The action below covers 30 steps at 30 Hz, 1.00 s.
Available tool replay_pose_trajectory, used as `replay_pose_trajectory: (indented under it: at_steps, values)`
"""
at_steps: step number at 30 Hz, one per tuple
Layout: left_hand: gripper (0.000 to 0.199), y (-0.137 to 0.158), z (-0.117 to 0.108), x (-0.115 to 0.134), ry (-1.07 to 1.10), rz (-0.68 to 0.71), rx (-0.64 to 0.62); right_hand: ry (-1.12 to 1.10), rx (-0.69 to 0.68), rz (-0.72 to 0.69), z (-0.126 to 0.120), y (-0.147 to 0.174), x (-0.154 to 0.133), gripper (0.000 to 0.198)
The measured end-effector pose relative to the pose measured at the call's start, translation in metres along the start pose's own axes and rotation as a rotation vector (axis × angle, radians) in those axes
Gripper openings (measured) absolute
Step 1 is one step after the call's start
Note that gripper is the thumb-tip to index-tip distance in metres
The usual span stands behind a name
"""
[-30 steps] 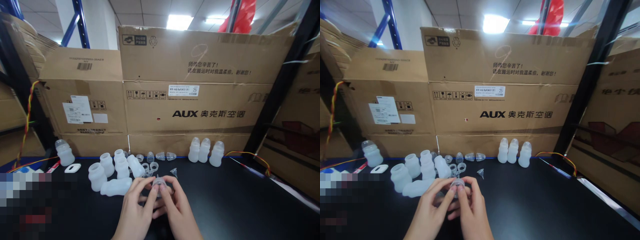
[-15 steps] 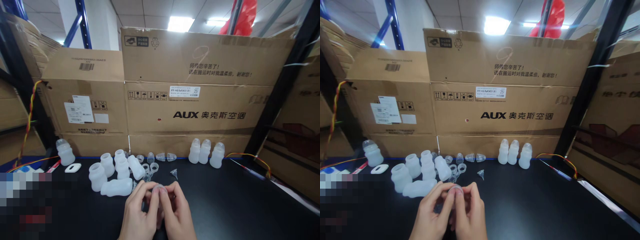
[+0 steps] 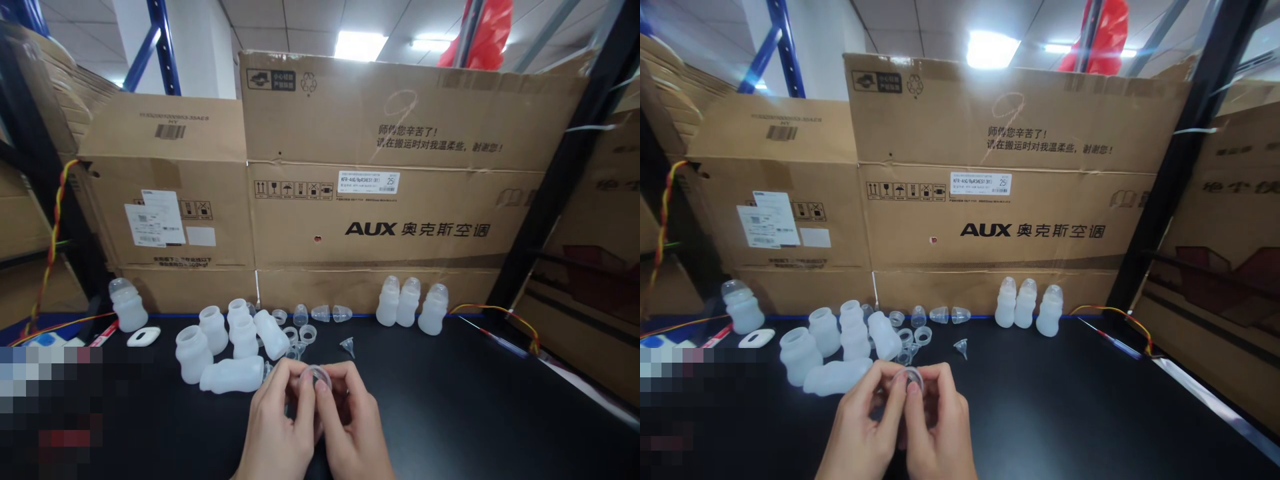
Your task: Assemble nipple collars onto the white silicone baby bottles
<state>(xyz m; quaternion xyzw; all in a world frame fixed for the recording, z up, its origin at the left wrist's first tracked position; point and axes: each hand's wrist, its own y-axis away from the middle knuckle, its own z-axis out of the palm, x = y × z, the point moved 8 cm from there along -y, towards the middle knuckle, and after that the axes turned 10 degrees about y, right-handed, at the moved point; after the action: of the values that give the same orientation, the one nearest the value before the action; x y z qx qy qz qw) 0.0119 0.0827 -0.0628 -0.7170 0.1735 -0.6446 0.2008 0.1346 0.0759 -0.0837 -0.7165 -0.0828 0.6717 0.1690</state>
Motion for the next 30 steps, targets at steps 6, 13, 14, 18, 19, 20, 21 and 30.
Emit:
replay_pose_trajectory:
  at_steps: [6, 13, 14, 18, 19, 20, 21, 30]
  values:
    - [0.016, 0.003, 0.007, 0.007, 0.127, 0.051, -0.023, -0.071, 0.092, 0.093, -0.007, -0.002, 0.012, 0.045]
    - [0.010, 0.003, 0.003, 0.011, 0.145, 0.106, -0.024, -0.106, -0.027, 0.021, -0.001, -0.001, 0.002, 0.040]
    - [0.010, 0.003, 0.000, 0.015, 0.109, 0.164, -0.005, -0.102, -0.036, -0.002, -0.001, 0.000, -0.002, 0.039]
    - [0.017, 0.006, -0.003, 0.029, -0.021, 0.351, 0.025, -0.058, -0.007, -0.028, -0.002, 0.002, -0.008, 0.039]
    - [0.017, 0.006, -0.003, 0.031, -0.027, 0.364, 0.023, -0.051, 0.008, -0.025, -0.002, 0.002, -0.007, 0.039]
    - [0.017, 0.005, -0.002, 0.032, -0.022, 0.362, 0.024, -0.049, 0.024, -0.018, -0.003, 0.002, -0.006, 0.039]
    - [0.015, 0.005, -0.001, 0.032, -0.007, 0.343, 0.024, -0.052, 0.039, -0.007, -0.003, 0.002, -0.004, 0.040]
    - [0.021, 0.002, 0.013, -0.002, 0.300, -0.113, -0.027, -0.174, 0.041, 0.136, 0.000, -0.001, 0.017, 0.046]
